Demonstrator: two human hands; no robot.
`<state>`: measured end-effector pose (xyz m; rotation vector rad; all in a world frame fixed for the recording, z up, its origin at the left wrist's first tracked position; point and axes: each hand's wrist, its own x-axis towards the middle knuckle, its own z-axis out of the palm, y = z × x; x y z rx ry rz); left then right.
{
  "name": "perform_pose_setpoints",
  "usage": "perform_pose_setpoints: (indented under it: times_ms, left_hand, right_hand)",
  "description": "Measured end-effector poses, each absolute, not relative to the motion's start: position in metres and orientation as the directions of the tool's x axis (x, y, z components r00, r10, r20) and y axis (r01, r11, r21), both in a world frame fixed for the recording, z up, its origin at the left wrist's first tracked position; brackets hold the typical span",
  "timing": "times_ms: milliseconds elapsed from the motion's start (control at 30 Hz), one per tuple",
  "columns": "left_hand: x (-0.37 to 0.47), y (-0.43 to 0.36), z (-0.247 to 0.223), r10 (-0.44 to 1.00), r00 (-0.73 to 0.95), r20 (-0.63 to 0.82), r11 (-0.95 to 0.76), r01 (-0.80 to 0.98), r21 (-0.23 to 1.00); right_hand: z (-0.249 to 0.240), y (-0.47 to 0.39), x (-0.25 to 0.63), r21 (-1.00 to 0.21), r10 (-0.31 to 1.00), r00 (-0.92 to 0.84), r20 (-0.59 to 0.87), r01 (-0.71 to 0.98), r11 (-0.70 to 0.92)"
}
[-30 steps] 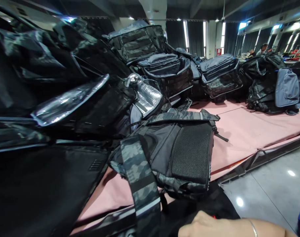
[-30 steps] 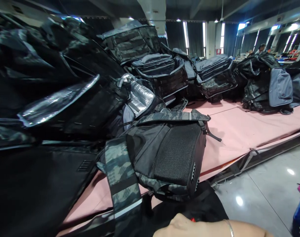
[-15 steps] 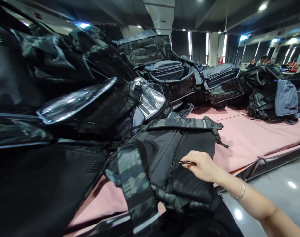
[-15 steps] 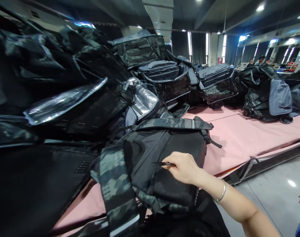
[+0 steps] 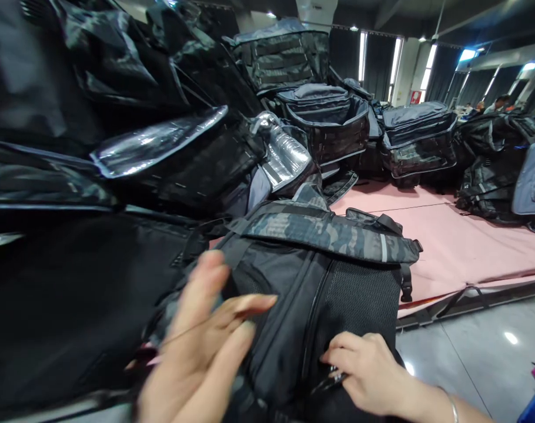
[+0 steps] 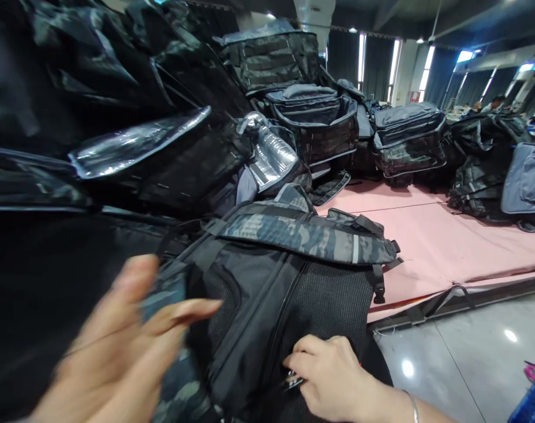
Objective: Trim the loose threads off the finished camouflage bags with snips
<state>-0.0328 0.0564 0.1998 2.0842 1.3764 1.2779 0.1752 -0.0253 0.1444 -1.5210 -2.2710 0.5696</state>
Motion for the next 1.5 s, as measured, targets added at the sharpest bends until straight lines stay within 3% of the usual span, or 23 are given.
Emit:
perform_pose_setpoints:
  times_ms: [133,300,500,600,733,867,1100,1233,1333,1500]
  left_hand:
    - [-0.018,0.087,0.19,0.9,0.324,0.292,-0.436,0.641,0.631]
    - [-0.01,0.099,0.172,0.938,0.323,0.122,-0.345,0.852,0.394]
    - [-0.009,0.101,0.18,0.917,0.375,0.135,-0.396,0.891,0.223]
    - [-0.009,0.106,0.176,0.916,0.338,0.218,-0.389,0.883,0.263]
    - [-0.01,0.11,0.167,0.906,0.255,0.338,-0.386,0.825,0.412]
    - [-0.012,0.11,0.165,0.915,0.273,0.297,-0.396,0.753,0.526]
    - [-0.004,0.104,0.174,0.929,0.326,0.176,-0.369,0.846,0.385]
    - [0.0,0.104,0.178,0.922,0.375,0.093,-0.384,0.865,0.322]
    - [-0.003,0.106,0.179,0.907,0.401,0.131,-0.417,0.805,0.422]
    - [-0.014,0.107,0.177,0.928,0.282,0.244,-0.373,0.707,0.601]
  right_hand:
    - [0.149,-0.019,0.178,-0.55,0.935,-0.348,0.067,0.769,0.326]
    - [0.149,-0.021,0.178,-0.548,0.936,-0.343,0.074,0.77,0.325]
    - [0.143,-0.02,0.181,-0.601,0.931,-0.344,0.125,0.72,0.347]
    - [0.15,-0.012,0.185,-0.674,0.914,-0.367,0.174,0.632,0.382]
    - [0.185,0.015,0.186,-0.723,0.909,-0.327,0.259,0.558,0.407]
    - [0.214,0.063,0.179,-0.678,0.909,-0.301,0.289,0.605,0.416]
    - [0.175,0.113,0.182,-0.672,0.985,-0.064,0.16,0.724,0.156]
    - [0.163,0.105,0.188,-0.705,0.983,0.02,0.18,0.7,0.115]
    - [0.164,0.099,0.185,-0.714,0.981,0.052,0.185,0.693,0.098]
    - [0.164,0.097,0.18,-0.743,0.978,0.091,0.185,0.665,0.078]
